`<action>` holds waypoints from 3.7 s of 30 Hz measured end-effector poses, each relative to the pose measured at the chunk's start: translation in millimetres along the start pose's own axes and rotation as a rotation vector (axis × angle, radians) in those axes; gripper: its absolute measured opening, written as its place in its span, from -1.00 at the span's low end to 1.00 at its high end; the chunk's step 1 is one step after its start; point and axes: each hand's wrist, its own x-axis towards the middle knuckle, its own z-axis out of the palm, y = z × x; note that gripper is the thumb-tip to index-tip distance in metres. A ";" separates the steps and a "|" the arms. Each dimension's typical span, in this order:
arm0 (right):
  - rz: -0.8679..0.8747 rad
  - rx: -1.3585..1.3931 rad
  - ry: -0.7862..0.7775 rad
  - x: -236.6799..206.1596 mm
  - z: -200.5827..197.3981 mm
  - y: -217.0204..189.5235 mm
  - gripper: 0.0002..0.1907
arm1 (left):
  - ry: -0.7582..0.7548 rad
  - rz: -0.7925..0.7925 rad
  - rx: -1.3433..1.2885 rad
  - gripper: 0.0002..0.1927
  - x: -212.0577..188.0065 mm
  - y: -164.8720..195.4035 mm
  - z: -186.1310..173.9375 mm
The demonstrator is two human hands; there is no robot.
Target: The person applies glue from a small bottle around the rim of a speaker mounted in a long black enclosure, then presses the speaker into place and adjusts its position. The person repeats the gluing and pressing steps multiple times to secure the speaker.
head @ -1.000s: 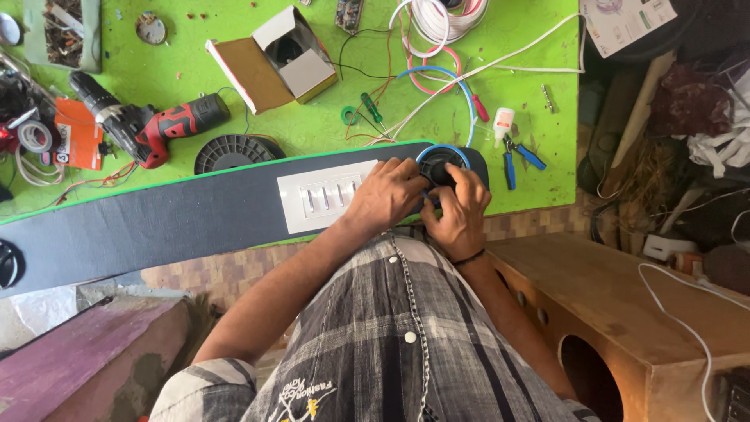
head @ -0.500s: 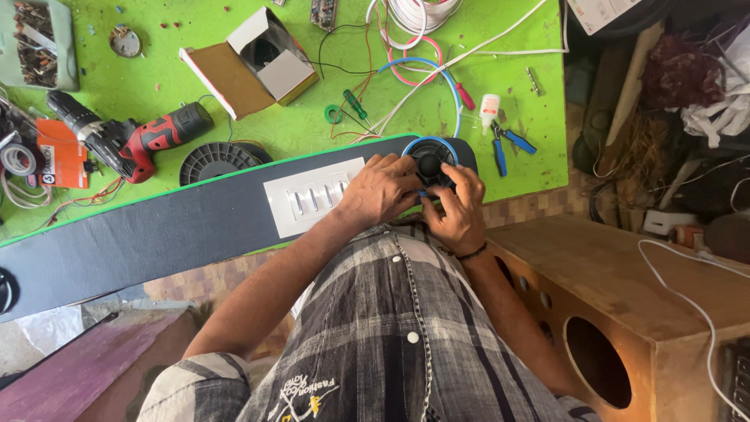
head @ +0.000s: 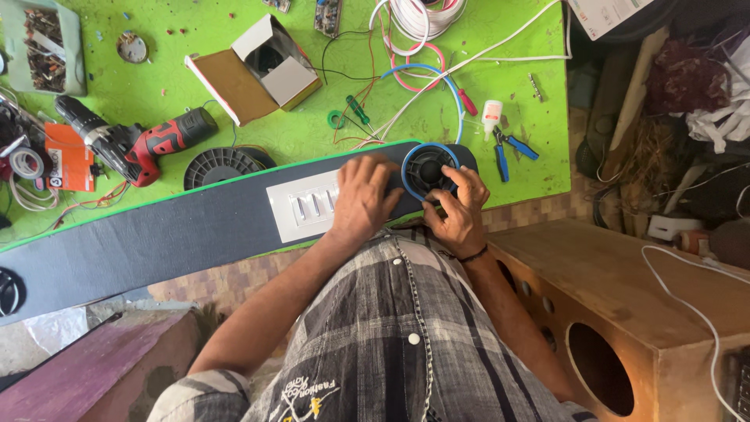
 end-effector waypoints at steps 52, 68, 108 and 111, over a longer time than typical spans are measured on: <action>-0.035 0.113 -0.102 -6.1 -25.5 -5.9 -0.71 | -0.536 -0.823 -0.954 -0.42 -59.8 38.2 -12.7; -0.003 0.164 -0.044 -19.2 -7.2 -8.0 -0.72 | -0.736 -0.800 -1.263 -0.17 -69.5 36.0 -21.5; 0.188 0.197 -0.051 -17.5 -10.4 -42.9 -0.81 | -0.394 -0.070 -0.034 -0.76 -6.4 30.6 -26.6; 0.153 0.182 -0.068 -9.9 -15.4 -31.6 -0.80 | -0.323 -0.040 -0.070 -0.71 0.8 24.9 -28.1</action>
